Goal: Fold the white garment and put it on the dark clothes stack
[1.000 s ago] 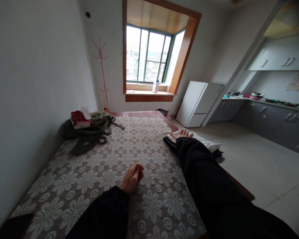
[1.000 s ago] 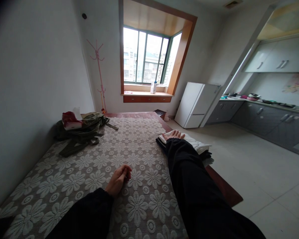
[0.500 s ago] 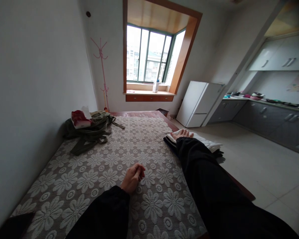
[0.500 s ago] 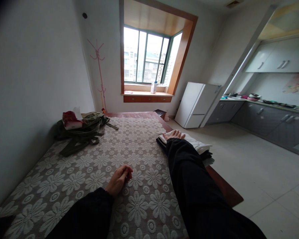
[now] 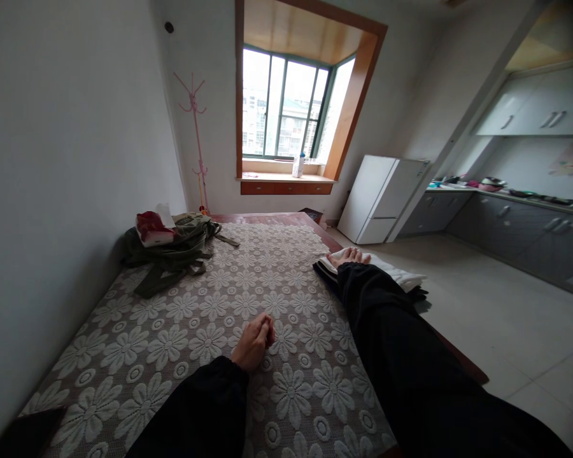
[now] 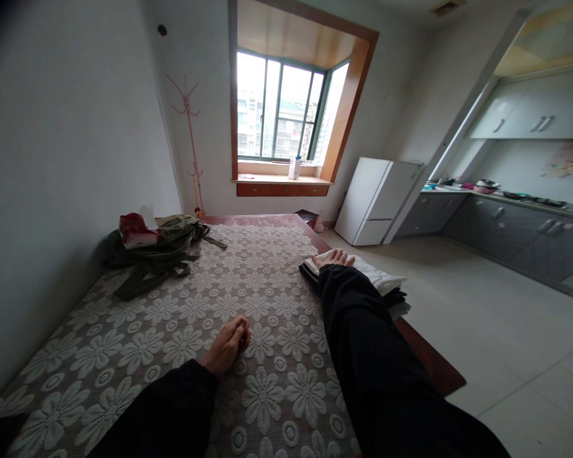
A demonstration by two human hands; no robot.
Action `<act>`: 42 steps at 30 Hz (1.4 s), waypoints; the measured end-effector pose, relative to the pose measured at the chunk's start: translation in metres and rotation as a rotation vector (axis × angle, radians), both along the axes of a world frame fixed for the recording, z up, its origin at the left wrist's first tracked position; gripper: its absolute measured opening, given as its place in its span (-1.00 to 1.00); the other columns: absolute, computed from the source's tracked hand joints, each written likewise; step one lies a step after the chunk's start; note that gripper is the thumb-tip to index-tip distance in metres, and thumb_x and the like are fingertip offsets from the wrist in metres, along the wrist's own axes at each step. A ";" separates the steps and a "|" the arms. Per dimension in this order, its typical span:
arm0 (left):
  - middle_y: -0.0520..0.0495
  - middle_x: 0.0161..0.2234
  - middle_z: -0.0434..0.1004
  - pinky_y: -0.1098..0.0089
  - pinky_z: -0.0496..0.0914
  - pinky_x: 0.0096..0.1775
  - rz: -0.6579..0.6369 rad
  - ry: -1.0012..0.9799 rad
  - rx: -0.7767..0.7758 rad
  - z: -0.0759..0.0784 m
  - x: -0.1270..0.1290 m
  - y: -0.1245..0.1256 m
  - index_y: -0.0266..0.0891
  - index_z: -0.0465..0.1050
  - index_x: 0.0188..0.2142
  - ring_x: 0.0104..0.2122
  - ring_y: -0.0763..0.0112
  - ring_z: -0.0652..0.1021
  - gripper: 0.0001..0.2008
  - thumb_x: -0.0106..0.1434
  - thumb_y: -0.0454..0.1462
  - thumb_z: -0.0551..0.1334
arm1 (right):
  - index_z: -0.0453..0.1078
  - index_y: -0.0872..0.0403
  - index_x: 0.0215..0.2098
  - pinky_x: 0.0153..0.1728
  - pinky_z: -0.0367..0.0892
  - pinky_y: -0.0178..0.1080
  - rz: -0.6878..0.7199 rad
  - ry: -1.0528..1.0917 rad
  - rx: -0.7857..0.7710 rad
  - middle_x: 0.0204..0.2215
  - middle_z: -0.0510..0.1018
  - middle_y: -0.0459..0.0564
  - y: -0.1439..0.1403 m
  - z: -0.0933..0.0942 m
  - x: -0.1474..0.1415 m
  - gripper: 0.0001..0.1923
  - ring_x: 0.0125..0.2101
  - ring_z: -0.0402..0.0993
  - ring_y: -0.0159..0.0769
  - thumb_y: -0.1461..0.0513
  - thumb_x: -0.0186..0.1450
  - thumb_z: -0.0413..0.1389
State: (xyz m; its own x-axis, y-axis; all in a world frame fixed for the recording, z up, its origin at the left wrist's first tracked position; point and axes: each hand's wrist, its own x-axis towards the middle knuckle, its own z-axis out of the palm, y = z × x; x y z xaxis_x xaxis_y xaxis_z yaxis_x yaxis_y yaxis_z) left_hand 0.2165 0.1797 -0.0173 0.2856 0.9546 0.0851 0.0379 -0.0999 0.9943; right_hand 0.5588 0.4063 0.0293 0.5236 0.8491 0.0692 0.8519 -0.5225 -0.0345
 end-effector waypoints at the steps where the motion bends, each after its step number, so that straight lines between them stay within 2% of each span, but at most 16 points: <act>1: 0.10 -0.56 0.36 0.39 0.27 -0.43 0.002 0.006 0.006 -0.001 0.000 0.000 -0.11 0.24 -0.41 -0.56 0.44 0.36 -0.74 0.39 -0.10 0.02 | -0.25 0.34 0.51 0.36 -0.54 0.18 0.000 0.001 0.001 0.50 -0.17 0.36 0.000 0.000 0.000 0.08 0.45 -0.32 0.10 -0.28 0.35 -0.19; 7: 0.15 -0.61 0.23 0.39 0.24 -0.44 0.005 0.020 0.018 -0.002 0.001 0.000 -0.10 0.19 -0.43 -0.58 0.45 0.33 -0.74 0.39 -0.11 -0.01 | -0.26 0.34 0.51 0.36 -0.52 0.19 0.000 0.013 0.002 0.49 -0.17 0.38 0.001 0.000 0.000 0.08 0.44 -0.34 0.11 -0.28 0.36 -0.19; 17: 0.14 -0.61 0.25 0.39 0.23 -0.43 0.028 0.036 0.036 0.002 0.001 0.000 -0.11 0.21 -0.44 -0.58 0.44 0.33 -0.78 0.35 -0.18 0.01 | -0.23 0.37 0.50 0.35 -0.51 0.21 0.031 0.019 0.014 0.48 -0.12 0.44 -0.002 0.001 0.002 0.08 0.43 -0.30 0.16 -0.28 0.36 -0.21; 28: 0.09 -0.59 0.35 0.36 0.25 -0.37 0.028 0.089 0.066 0.004 -0.001 -0.002 -0.11 0.23 -0.47 -0.54 0.41 0.37 -0.77 0.34 -0.20 0.01 | -0.01 0.43 0.45 0.34 -0.34 0.24 0.056 -0.008 0.049 0.36 0.17 0.53 -0.002 0.002 0.005 0.12 0.32 0.00 0.23 -0.33 0.32 -0.18; 35: 0.08 -0.59 0.36 0.36 0.25 -0.38 0.020 0.085 0.052 0.001 -0.001 -0.001 -0.11 0.24 -0.46 -0.55 0.40 0.37 -0.78 0.34 -0.20 0.02 | -0.13 0.44 0.47 0.35 -0.52 0.25 0.070 -0.063 0.082 0.45 -0.02 0.48 -0.003 0.000 0.001 0.10 0.40 -0.20 0.24 -0.28 0.34 -0.22; 39: 0.07 -0.59 0.37 0.36 0.25 -0.39 0.021 0.082 0.054 0.001 0.000 -0.001 -0.11 0.23 -0.46 -0.55 0.40 0.37 -0.78 0.33 -0.21 0.02 | -0.24 0.39 0.50 0.36 -0.66 0.14 0.168 -0.119 0.117 0.51 -0.20 0.32 -0.003 0.004 -0.004 0.05 0.47 -0.43 0.08 -0.23 0.37 -0.23; 42: 0.07 -0.59 0.37 0.36 0.25 -0.39 0.022 0.085 0.063 0.000 -0.001 -0.001 -0.11 0.23 -0.48 -0.54 0.40 0.38 -0.77 0.33 -0.21 0.02 | -0.19 0.36 0.50 0.41 -0.54 0.07 0.237 -0.084 0.044 0.51 -0.17 0.27 -0.003 0.005 -0.007 0.04 0.48 -0.40 0.01 -0.26 0.38 -0.30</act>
